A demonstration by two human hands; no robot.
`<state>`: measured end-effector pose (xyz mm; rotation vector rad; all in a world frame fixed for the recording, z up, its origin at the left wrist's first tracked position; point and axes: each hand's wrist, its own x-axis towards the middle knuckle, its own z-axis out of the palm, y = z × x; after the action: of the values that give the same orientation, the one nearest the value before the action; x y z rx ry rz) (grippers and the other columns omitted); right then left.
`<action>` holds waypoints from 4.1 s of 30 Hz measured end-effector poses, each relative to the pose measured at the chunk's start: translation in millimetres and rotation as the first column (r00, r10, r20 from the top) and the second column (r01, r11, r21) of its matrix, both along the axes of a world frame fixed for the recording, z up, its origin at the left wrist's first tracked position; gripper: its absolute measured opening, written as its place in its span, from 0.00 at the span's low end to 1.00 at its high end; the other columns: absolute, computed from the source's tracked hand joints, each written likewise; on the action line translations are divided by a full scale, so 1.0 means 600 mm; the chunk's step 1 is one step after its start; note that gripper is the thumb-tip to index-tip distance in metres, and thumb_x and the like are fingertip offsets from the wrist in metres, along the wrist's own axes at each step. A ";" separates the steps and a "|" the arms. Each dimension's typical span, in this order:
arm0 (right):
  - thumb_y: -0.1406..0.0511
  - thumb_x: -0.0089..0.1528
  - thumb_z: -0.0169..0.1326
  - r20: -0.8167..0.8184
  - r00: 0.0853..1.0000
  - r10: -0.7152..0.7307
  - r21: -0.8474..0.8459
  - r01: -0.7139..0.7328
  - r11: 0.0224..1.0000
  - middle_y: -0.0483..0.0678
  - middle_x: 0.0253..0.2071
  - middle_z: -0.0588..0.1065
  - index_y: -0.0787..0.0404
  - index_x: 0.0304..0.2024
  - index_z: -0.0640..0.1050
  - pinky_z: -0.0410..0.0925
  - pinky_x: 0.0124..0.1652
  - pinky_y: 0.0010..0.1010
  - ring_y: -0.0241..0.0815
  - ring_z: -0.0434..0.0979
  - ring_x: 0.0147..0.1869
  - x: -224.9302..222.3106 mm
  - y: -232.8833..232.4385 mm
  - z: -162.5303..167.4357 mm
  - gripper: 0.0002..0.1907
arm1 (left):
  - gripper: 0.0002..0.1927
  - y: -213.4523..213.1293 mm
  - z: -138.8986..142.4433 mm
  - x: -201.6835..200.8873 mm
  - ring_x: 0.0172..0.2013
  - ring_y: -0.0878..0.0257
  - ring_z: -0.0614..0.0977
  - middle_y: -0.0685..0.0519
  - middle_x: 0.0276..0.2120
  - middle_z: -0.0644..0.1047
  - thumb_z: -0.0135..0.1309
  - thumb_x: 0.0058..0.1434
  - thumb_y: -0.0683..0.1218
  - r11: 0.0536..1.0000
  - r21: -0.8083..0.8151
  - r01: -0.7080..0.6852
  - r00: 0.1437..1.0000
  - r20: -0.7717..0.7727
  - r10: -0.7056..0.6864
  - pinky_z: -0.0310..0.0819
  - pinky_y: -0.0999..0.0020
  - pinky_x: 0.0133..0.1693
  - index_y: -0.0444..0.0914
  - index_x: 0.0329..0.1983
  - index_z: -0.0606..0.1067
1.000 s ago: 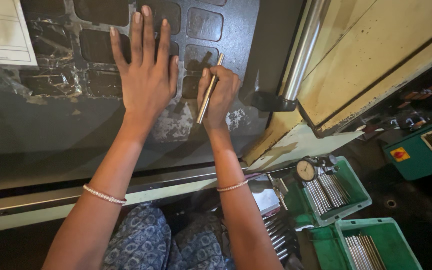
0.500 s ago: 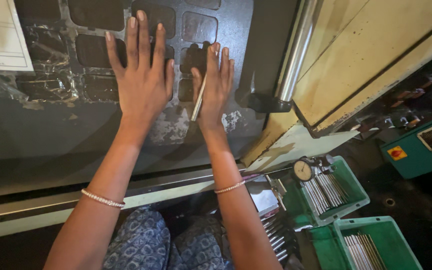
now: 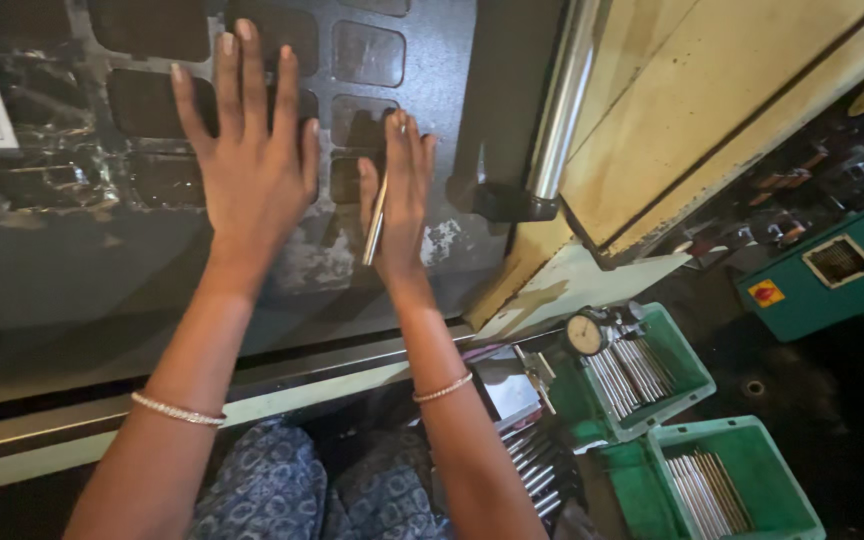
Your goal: The person opens a machine door and removes a small metal part, then uses a metal rod to rub and clean the surface of the machine door. The person repeats this process with another metal part, rubbing the door surface with the rod before closing the door.
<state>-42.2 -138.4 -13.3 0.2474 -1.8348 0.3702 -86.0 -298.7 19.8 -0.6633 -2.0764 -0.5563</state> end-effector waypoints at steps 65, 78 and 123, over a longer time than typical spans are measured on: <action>0.69 0.74 0.49 -0.003 0.990 -0.139 0.152 0.138 0.979 0.64 0.69 0.68 0.73 0.69 0.66 0.58 0.73 0.53 0.62 0.65 0.76 0.004 0.017 0.010 0.23 | 0.32 -0.006 -0.008 -0.010 0.78 0.52 0.51 0.43 0.78 0.52 0.46 0.75 0.54 0.994 0.093 -0.050 0.993 -0.104 0.060 0.38 0.38 0.74 0.39 0.79 0.58; 0.69 0.74 0.50 -0.032 0.991 -0.128 0.166 0.131 0.977 0.66 0.68 0.68 0.74 0.68 0.66 0.59 0.72 0.52 0.64 0.67 0.75 0.006 0.013 0.011 0.22 | 0.32 -0.008 -0.008 -0.009 0.78 0.52 0.51 0.43 0.78 0.52 0.45 0.75 0.54 0.995 0.086 -0.054 0.994 -0.094 0.063 0.38 0.37 0.74 0.39 0.79 0.58; 0.71 0.72 0.48 -0.045 0.990 -0.135 0.113 0.139 0.984 0.64 0.67 0.70 0.74 0.66 0.68 0.61 0.71 0.51 0.62 0.68 0.74 0.014 0.015 0.014 0.21 | 0.32 -0.004 -0.007 -0.006 0.78 0.50 0.51 0.42 0.78 0.52 0.47 0.76 0.54 0.995 0.075 -0.064 0.992 -0.108 0.071 0.37 0.36 0.73 0.38 0.79 0.59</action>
<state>-33.9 -129.4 -4.6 0.2052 -1.8271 0.1622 -89.6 -301.2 15.5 -0.5678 -1.9591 -0.5405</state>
